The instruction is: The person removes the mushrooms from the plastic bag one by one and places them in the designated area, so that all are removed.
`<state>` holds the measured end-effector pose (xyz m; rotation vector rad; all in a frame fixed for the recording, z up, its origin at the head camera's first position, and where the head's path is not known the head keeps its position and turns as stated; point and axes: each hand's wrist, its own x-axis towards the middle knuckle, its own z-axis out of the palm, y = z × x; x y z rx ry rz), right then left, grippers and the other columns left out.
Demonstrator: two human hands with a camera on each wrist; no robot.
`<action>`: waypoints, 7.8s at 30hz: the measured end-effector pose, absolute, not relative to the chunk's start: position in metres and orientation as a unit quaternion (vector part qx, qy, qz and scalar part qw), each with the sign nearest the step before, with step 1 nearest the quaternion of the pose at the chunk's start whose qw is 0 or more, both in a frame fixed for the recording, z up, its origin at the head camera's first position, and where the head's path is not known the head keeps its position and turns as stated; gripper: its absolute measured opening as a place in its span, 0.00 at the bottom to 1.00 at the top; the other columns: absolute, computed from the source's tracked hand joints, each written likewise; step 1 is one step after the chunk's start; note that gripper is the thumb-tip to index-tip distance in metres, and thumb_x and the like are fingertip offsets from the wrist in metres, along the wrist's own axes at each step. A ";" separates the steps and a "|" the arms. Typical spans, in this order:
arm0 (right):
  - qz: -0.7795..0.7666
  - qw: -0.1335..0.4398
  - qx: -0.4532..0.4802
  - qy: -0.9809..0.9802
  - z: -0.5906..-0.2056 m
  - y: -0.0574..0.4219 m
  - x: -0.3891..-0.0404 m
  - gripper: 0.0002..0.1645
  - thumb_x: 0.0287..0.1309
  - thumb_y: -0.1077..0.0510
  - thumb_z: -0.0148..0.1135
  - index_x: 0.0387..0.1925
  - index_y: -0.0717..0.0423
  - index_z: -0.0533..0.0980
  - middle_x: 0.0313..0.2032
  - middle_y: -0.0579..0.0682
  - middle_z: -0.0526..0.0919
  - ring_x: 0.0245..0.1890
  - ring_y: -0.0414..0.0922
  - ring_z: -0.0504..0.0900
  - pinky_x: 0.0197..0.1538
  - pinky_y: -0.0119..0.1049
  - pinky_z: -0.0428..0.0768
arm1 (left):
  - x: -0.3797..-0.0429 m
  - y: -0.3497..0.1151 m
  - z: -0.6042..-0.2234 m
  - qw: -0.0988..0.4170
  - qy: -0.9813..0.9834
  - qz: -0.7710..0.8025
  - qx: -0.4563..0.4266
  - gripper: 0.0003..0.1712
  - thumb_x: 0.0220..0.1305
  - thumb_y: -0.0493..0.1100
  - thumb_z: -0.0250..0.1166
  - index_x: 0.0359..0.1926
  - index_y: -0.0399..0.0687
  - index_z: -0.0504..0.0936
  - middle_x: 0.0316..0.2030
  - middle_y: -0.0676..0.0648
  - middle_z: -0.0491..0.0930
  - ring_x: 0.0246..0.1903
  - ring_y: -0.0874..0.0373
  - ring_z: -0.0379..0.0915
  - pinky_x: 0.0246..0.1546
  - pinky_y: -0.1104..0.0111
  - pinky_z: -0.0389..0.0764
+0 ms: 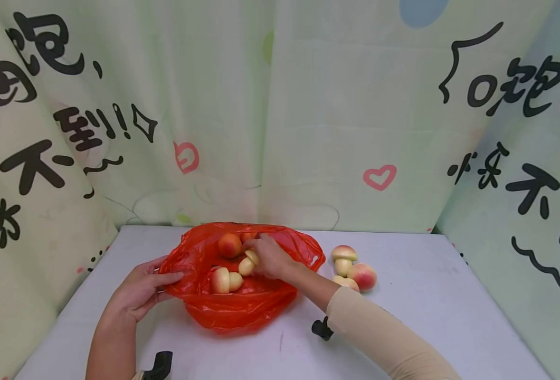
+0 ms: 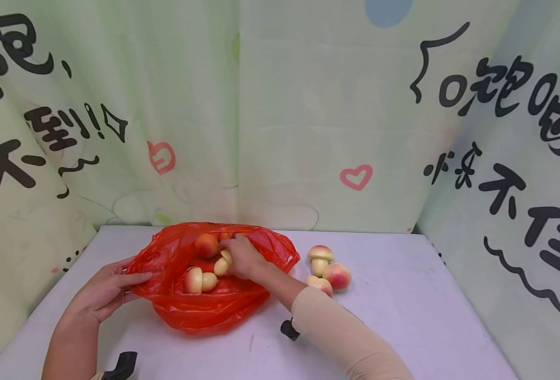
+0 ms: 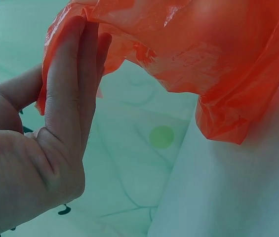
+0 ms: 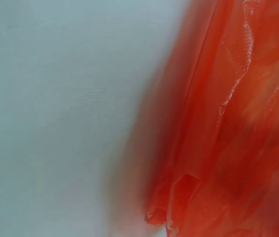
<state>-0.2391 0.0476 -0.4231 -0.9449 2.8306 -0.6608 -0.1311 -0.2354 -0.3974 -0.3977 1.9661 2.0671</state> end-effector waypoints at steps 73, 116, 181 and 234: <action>-0.308 0.018 -0.281 0.909 -0.372 0.112 -0.193 0.30 0.50 0.54 0.84 0.56 0.40 0.83 0.54 0.43 0.82 0.53 0.43 0.79 0.52 0.38 0.82 | -0.130 -0.236 -0.397 0.144 0.671 0.713 -0.141 0.48 0.69 0.43 0.71 0.82 0.44 0.55 0.58 0.48 0.77 0.46 0.57 0.84 0.50 0.63 0.89; -0.404 0.006 -0.220 0.888 -0.367 0.174 -0.183 0.33 0.51 0.60 0.83 0.60 0.44 0.83 0.53 0.46 0.80 0.52 0.47 0.81 0.47 0.35 0.89 | -0.132 -0.234 -0.399 0.146 0.677 0.706 -0.151 0.49 0.68 0.44 0.72 0.82 0.44 0.55 0.60 0.47 0.77 0.47 0.57 0.83 0.50 0.63 0.89; -0.340 -0.035 -0.064 0.937 -0.396 0.314 -0.200 0.35 0.63 0.48 0.74 0.69 0.53 0.76 0.64 0.62 0.77 0.60 0.63 0.78 0.45 0.41 0.87 | -0.133 -0.234 -0.402 0.149 0.682 0.700 -0.149 0.48 0.69 0.44 0.71 0.81 0.42 0.55 0.60 0.46 0.77 0.47 0.57 0.83 0.49 0.63 0.89; -0.300 -0.030 -0.030 0.953 -0.434 0.323 -0.215 0.36 0.62 0.55 0.73 0.68 0.64 0.74 0.58 0.69 0.77 0.53 0.64 0.78 0.50 0.52 0.87 | -0.132 -0.234 -0.402 0.144 0.680 0.703 -0.153 0.49 0.67 0.45 0.73 0.81 0.43 0.57 0.62 0.45 0.76 0.47 0.57 0.83 0.50 0.62 0.89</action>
